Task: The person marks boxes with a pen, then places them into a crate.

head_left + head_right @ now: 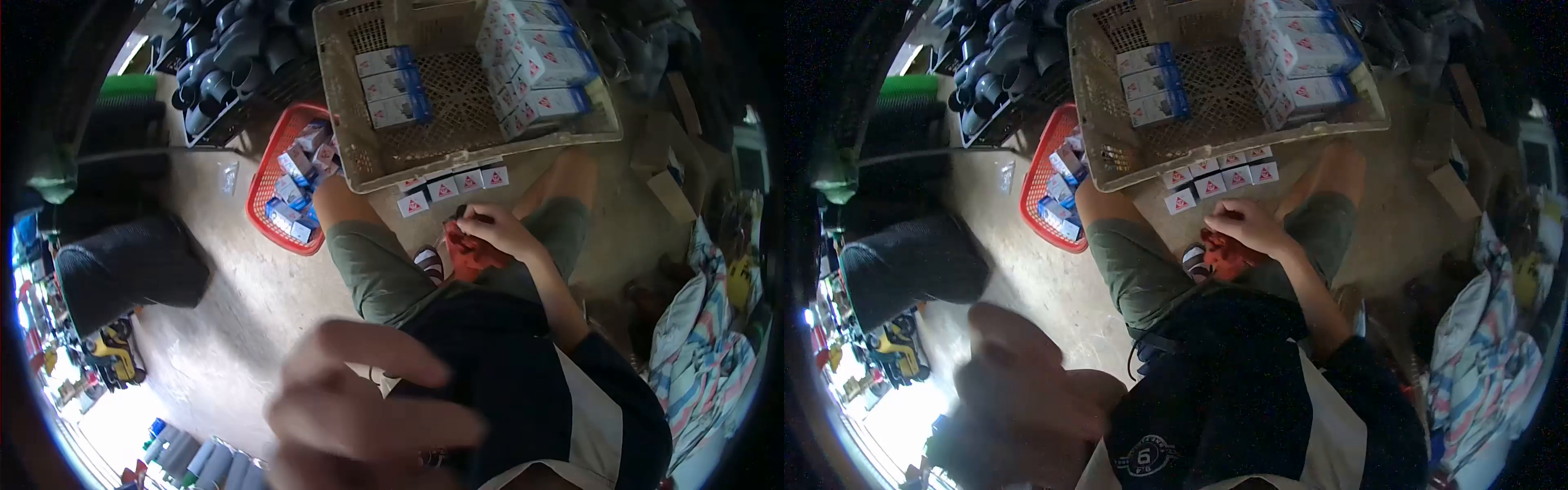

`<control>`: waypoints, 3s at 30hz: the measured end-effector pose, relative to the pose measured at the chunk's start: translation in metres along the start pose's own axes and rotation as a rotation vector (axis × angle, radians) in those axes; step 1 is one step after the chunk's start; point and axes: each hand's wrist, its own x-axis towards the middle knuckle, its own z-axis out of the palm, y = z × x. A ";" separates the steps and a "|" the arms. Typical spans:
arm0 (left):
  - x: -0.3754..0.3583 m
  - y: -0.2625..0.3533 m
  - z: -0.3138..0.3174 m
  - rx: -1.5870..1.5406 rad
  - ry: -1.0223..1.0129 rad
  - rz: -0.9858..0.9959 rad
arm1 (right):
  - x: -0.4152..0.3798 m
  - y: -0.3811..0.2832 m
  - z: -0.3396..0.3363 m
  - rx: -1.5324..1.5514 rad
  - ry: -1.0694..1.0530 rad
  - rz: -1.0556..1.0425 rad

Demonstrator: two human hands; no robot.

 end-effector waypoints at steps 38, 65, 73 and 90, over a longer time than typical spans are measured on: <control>0.084 -0.150 0.209 0.293 -0.413 -0.346 | 0.044 0.069 0.015 -0.195 0.344 0.050; 0.078 -0.170 0.181 0.180 -0.065 -0.066 | 0.016 0.088 -0.008 -0.361 0.347 -0.013; -0.113 -0.127 0.107 -1.226 0.295 -0.713 | 0.035 0.107 -0.016 0.360 0.242 -0.017; -0.208 -0.135 0.041 -0.855 0.639 -1.078 | -0.080 -0.073 0.068 0.539 0.078 -0.301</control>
